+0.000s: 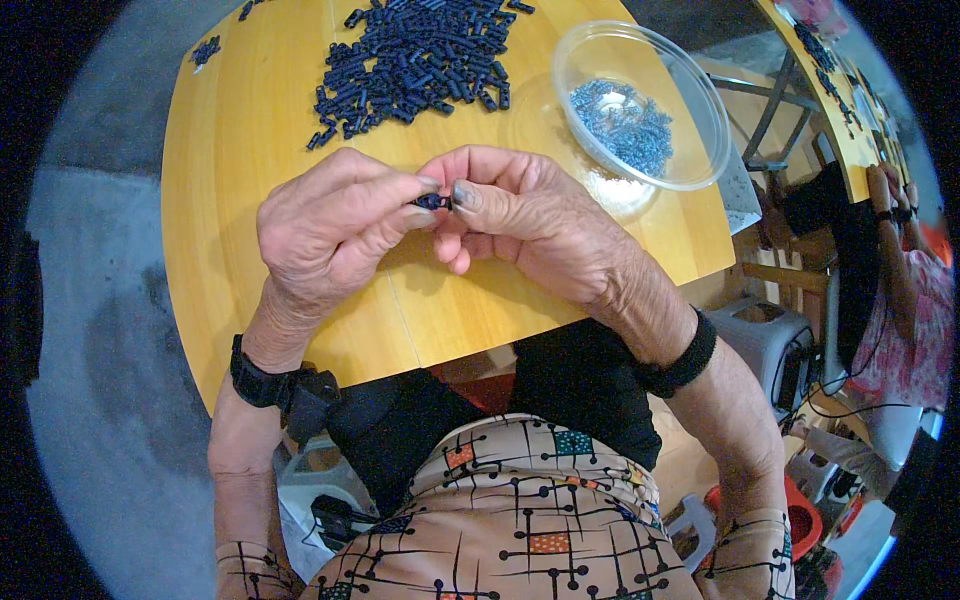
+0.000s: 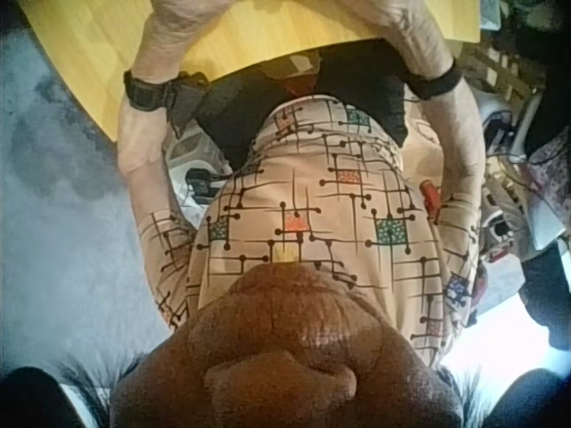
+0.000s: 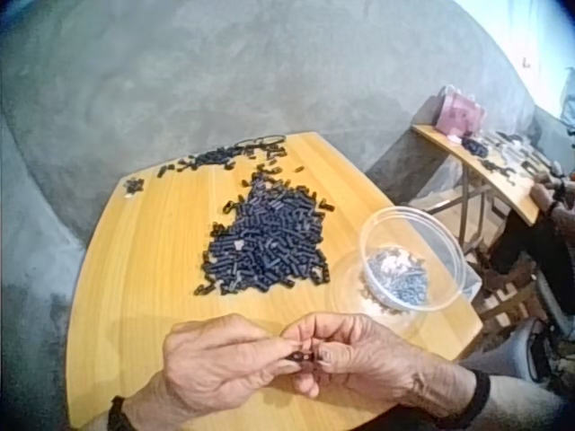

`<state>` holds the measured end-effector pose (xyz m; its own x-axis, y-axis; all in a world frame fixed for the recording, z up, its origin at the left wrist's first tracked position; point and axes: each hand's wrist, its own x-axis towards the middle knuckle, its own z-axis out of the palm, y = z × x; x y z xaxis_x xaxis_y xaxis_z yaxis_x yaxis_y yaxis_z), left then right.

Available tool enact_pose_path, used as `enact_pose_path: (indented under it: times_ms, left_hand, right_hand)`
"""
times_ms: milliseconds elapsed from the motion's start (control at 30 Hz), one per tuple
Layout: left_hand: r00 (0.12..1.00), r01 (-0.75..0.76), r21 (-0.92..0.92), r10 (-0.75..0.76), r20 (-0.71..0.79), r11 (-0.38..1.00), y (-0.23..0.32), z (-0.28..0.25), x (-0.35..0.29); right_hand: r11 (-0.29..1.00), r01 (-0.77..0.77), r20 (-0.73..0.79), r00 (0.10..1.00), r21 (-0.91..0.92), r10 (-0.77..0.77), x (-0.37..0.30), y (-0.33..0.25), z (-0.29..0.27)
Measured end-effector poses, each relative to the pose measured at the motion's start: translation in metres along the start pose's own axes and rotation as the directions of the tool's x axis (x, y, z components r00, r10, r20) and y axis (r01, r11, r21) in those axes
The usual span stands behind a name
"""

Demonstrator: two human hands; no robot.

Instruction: Assembling small blue plastic components into black housings at a workshop table.

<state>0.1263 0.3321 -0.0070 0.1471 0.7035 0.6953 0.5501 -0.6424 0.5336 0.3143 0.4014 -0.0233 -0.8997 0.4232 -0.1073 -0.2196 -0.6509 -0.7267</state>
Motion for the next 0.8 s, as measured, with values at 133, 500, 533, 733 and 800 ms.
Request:
enact_pose_path:
  times_ms: [133, 500, 533, 733, 800]
  left_hand:
    - [1.000, -0.005, 0.014, 0.006, -0.010, 1.000, 0.000, 0.000, -0.001]
    - [0.999, -0.018, 0.055, 0.019, -0.027, 0.998, 0.001, 0.001, 0.000]
    - [0.999, -0.024, 0.065, 0.026, -0.029, 0.998, 0.001, 0.000, 0.000]
    - [0.996, -0.089, 0.161, 0.090, -0.003, 0.983, 0.005, 0.000, 0.004]
    - [0.997, -0.081, 0.176, 0.083, -0.006, 0.981, 0.006, 0.001, 0.004]
  right_hand:
    - [1.000, -0.004, 0.029, 1.000, 0.019, 0.003, 0.001, 0.001, 0.001]
    - [0.999, 0.033, -0.001, 0.999, -0.008, -0.033, 0.000, 0.003, 0.001]
    - [0.999, 0.032, 0.000, 0.999, -0.009, -0.032, 0.000, 0.004, 0.001]
    - [0.995, 0.017, -0.112, 0.993, -0.102, -0.029, 0.001, 0.000, 0.010]
    - [0.981, -0.023, -0.142, 0.990, -0.191, -0.005, 0.002, -0.001, 0.011]
